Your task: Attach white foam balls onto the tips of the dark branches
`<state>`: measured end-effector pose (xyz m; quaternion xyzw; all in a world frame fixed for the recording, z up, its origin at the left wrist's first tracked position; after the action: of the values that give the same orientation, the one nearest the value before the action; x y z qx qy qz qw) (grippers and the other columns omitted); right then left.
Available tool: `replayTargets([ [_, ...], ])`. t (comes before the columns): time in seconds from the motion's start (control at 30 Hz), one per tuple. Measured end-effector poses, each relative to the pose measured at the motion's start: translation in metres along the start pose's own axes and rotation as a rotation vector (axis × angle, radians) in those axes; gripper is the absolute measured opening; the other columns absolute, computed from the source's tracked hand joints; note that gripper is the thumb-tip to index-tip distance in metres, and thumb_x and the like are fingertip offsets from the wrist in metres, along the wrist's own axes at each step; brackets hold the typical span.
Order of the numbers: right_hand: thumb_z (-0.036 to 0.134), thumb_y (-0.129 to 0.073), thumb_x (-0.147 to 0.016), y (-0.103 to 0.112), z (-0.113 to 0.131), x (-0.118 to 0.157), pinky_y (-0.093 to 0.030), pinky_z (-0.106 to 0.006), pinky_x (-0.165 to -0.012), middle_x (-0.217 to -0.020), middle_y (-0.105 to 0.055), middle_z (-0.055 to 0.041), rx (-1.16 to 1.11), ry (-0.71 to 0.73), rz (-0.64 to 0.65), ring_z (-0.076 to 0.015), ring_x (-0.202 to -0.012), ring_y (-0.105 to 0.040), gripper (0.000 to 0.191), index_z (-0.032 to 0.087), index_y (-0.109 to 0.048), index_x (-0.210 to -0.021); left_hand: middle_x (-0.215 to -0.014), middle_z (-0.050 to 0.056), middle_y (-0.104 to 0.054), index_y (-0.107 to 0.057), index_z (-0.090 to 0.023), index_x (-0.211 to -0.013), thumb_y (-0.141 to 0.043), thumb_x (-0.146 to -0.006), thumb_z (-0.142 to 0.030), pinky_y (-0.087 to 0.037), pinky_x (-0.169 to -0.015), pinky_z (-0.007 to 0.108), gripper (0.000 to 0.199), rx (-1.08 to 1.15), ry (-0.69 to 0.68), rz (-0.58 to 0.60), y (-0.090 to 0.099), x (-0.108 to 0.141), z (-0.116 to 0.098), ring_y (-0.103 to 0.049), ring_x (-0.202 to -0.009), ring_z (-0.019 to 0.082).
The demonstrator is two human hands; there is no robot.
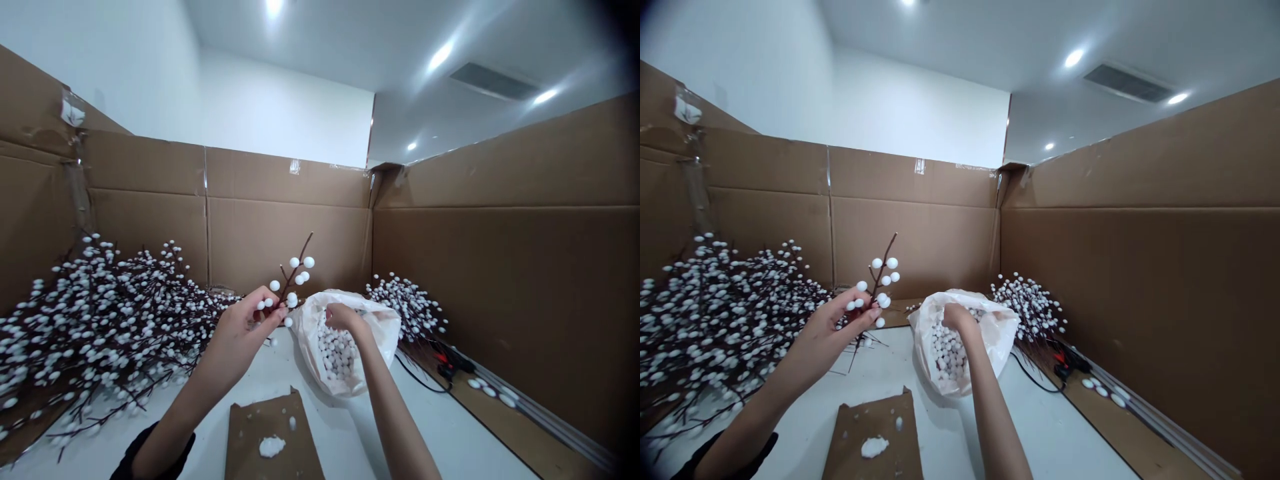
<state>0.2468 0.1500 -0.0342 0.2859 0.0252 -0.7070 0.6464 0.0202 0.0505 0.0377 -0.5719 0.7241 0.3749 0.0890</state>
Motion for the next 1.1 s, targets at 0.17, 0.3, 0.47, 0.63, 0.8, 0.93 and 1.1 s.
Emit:
replayTargets([
  [0.17,0.021,-0.067,-0.077,-0.01,0.069,0.019,-0.041,-0.023,-0.058,-0.067,-0.057,0.0037,0.049,0.092,0.181,-0.0103,-0.062,-0.051,0.007,0.018,-0.063,-0.083,-0.073,-0.001,-0.054,-0.052,-0.019,-0.076,-0.051,-0.086,-0.04,-0.037,-0.058,0.022,0.023,0.085,0.021,0.085,-0.005,-0.001,0.002,-0.05,-0.067,0.014],
  [0.3,0.03,-0.051,-0.089,-0.021,0.133,0.046,-0.041,-0.026,-0.064,-0.076,-0.056,-0.0003,-0.141,0.332,0.23,-0.0126,-0.07,-0.05,0.018,0.02,-0.067,-0.085,-0.072,0.0,-0.056,-0.052,-0.019,-0.072,-0.055,-0.084,-0.034,-0.04,-0.06,0.023,0.02,0.209,0.027,0.197,-0.014,-0.001,0.002,-0.051,-0.068,0.013],
  [0.47,0.031,-0.052,-0.091,-0.031,0.155,0.063,-0.042,-0.025,-0.062,-0.075,-0.055,0.0,-0.29,0.366,0.282,-0.0118,-0.067,-0.05,0.02,0.021,-0.068,-0.085,-0.076,0.001,-0.061,-0.058,-0.019,-0.079,-0.06,-0.082,-0.035,-0.045,-0.07,0.025,0.017,0.342,0.089,0.309,-0.023,0.001,0.006,-0.057,-0.075,0.015],
  [0.63,0.032,-0.062,-0.086,-0.047,0.145,0.065,-0.047,-0.023,-0.063,-0.077,-0.061,0.0012,-0.439,0.262,0.484,-0.0106,-0.065,-0.056,0.014,0.02,-0.068,-0.085,-0.073,-0.001,-0.063,-0.063,-0.019,-0.083,-0.065,-0.079,-0.029,-0.045,-0.07,0.024,0.011,0.469,0.125,0.422,-0.031,0.003,0.004,-0.058,-0.072,0.014],
  [0.8,0.029,-0.071,-0.078,-0.054,0.132,0.063,-0.048,-0.024,-0.065,-0.075,-0.065,0.0015,-0.562,0.143,0.542,-0.011,-0.066,-0.06,0.013,0.019,-0.068,-0.085,-0.068,-0.002,-0.06,-0.063,-0.018,-0.078,-0.067,-0.078,-0.029,-0.045,-0.068,0.023,0.011,0.575,0.142,0.546,-0.037,0.007,-0.002,-0.056,-0.065,0.011],
  [0.93,0.03,-0.071,-0.077,-0.053,0.14,0.065,-0.046,-0.023,-0.058,-0.07,-0.063,0.0017,-0.586,0.164,0.484,-0.0099,-0.059,-0.057,0.013,0.018,-0.067,-0.076,-0.085,0.001,-0.065,-0.065,-0.02,-0.09,-0.066,-0.078,-0.038,-0.046,-0.079,0.027,0.022,0.439,0.127,0.502,-0.027,0.005,0.007,-0.061,-0.083,0.016],
  [1.1,0.032,-0.07,-0.077,-0.043,0.156,0.07,-0.041,-0.021,-0.057,-0.066,-0.058,0.003,-0.43,0.201,0.247,-0.0087,-0.06,-0.051,0.015,0.019,-0.066,-0.072,-0.11,0.004,-0.063,-0.059,-0.027,-0.111,-0.056,-0.085,-0.046,-0.044,-0.089,0.033,0.033,0.218,0.042,0.215,0.007,0.001,0.008,-0.056,-0.104,0.021],
])
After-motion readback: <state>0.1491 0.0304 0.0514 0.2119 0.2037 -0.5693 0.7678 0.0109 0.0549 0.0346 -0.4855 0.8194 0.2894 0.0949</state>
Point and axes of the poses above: each hand's wrist, its own x-axis away from the middle knuckle, its own y-axis out of the back of the hand, z = x × y, the point moved 7 cm from there along -x, towards the middle knuckle
